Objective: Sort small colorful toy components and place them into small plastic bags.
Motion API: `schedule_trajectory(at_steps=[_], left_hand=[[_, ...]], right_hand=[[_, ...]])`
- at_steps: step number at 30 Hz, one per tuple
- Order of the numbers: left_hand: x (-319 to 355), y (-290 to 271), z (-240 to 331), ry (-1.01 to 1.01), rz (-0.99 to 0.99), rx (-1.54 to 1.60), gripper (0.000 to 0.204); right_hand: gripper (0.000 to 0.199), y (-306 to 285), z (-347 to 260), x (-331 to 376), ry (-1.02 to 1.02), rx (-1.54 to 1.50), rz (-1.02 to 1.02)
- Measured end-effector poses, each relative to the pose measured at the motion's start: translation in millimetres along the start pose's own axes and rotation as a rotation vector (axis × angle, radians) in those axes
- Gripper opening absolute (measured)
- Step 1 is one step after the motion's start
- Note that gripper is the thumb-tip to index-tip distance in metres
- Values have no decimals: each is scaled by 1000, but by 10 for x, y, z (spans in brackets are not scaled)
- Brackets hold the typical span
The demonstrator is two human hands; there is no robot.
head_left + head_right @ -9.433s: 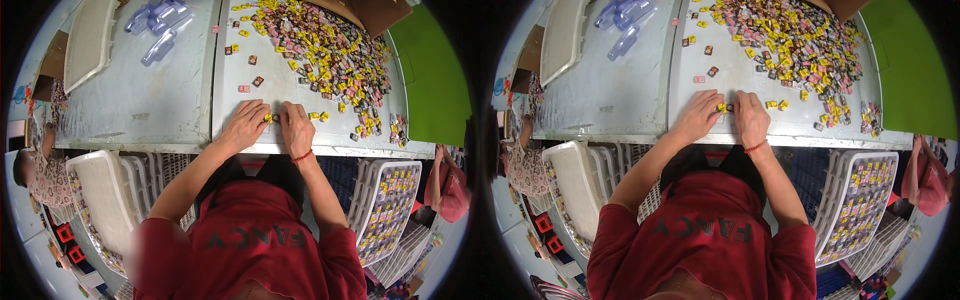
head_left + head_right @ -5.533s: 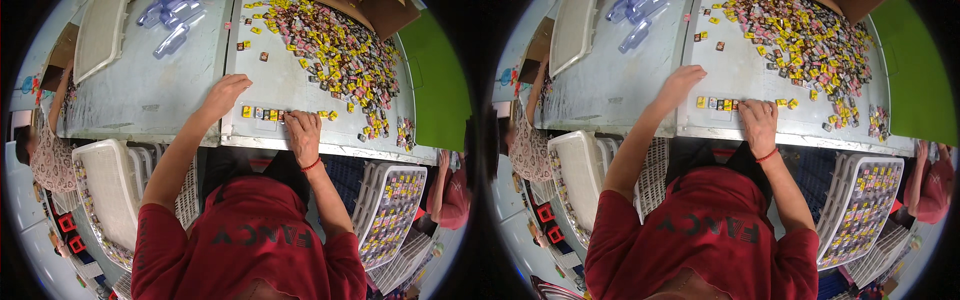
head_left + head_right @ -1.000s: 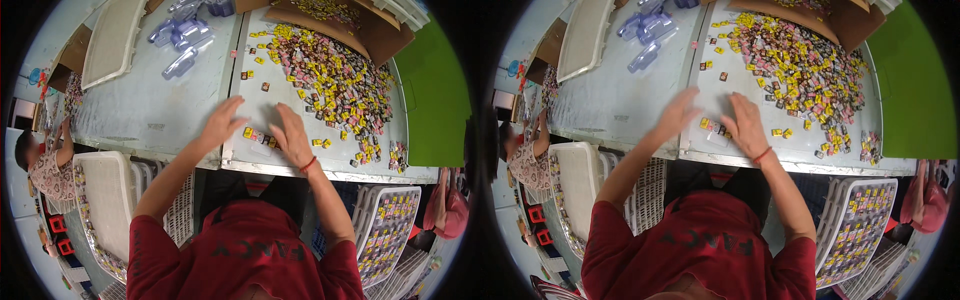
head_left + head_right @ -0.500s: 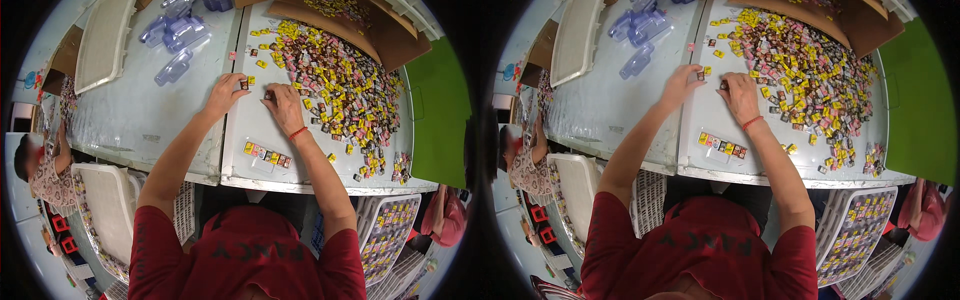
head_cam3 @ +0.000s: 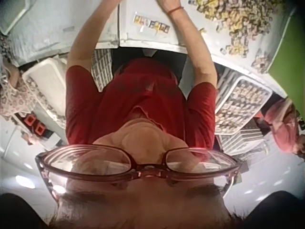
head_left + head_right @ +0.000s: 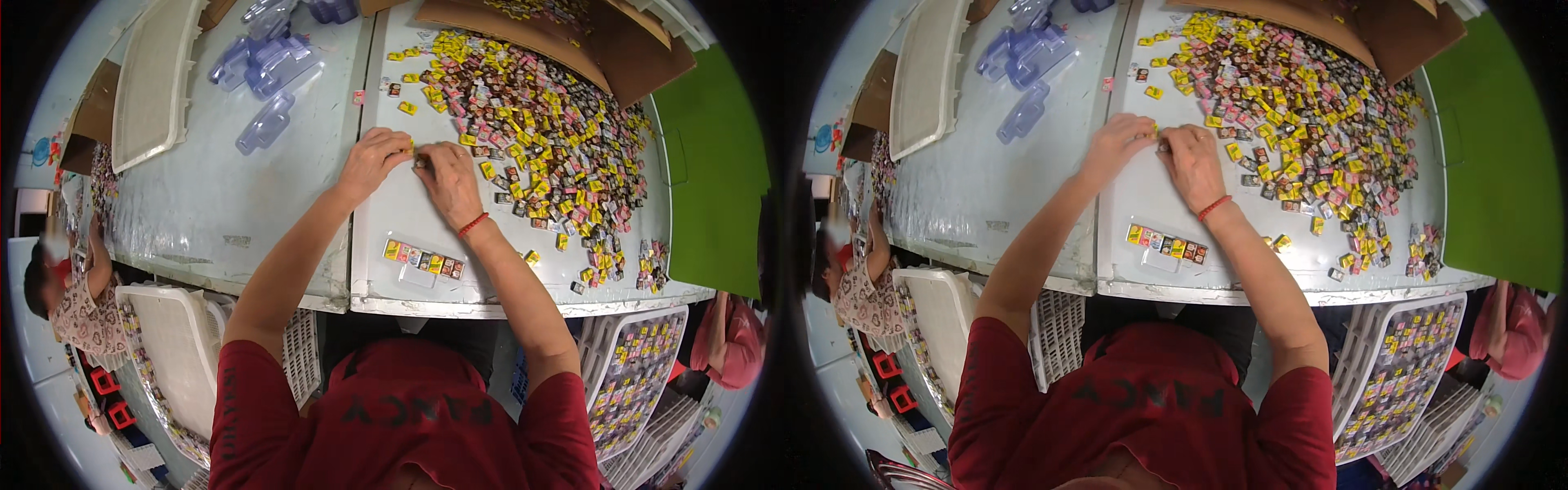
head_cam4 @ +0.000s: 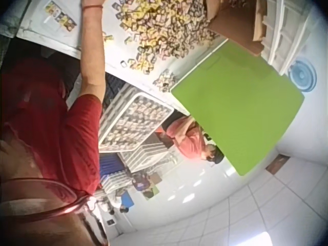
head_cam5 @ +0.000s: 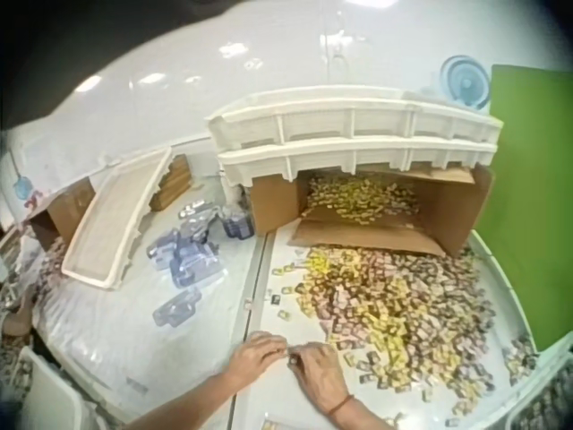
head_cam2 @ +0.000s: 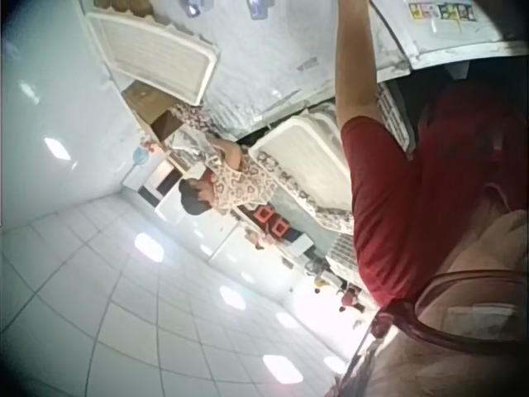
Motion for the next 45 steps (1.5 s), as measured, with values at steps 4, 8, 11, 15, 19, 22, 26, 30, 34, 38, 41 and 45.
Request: schedule_trajectory(at_steps=[4,8,11,15,19,22,26,30,34,38,41,45], left_hand=[[229,-18,214,5,44,-13,18],[300,-69,321,-24,-6,-15,17],[192,-10,270,-21,-16,-58,13],[14,-50,387,-48,-155,-137,18],[85,-59,458,-15,-138,-171,18],[341,-246,702,-185,-140,-25,17],[865,-495,1222,-6,-35,65,14],[1093,-479,1400,170,-144,50,16],[1138,-326,1354,167,-139,58,19],[1208,-215,1298,148,-87,67,19],[1248,-228,1307,134,-67,71,19],[1260,-273,1339,179,-59,49,19]], right_hand=[[25,-35,-84,190,-101,15,-5],[20,-90,-124,269,-143,31,-3],[17,-75,-44,169,-145,17,-20],[13,-132,-29,99,-124,63,-10],[12,-166,-47,165,-52,107,-61],[13,-558,-411,345,-57,120,-47],[16,-834,-788,924,-13,105,-2],[21,-725,-1010,1276,61,87,-26],[23,-595,-1063,1256,21,152,1],[18,-529,-967,1302,-10,183,26],[22,-513,-998,1333,-17,225,29],[24,-525,-1021,1396,-59,240,13]])
Point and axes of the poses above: each hand's wrist, its own x-axis away from the middle knuckle, its own y-axis out of the palm, z = x × y, the point moved 2 cm from there along -x, towards the middle knuckle, and after that the axes turned 4 degrees about -x, right-handed, at the moved point
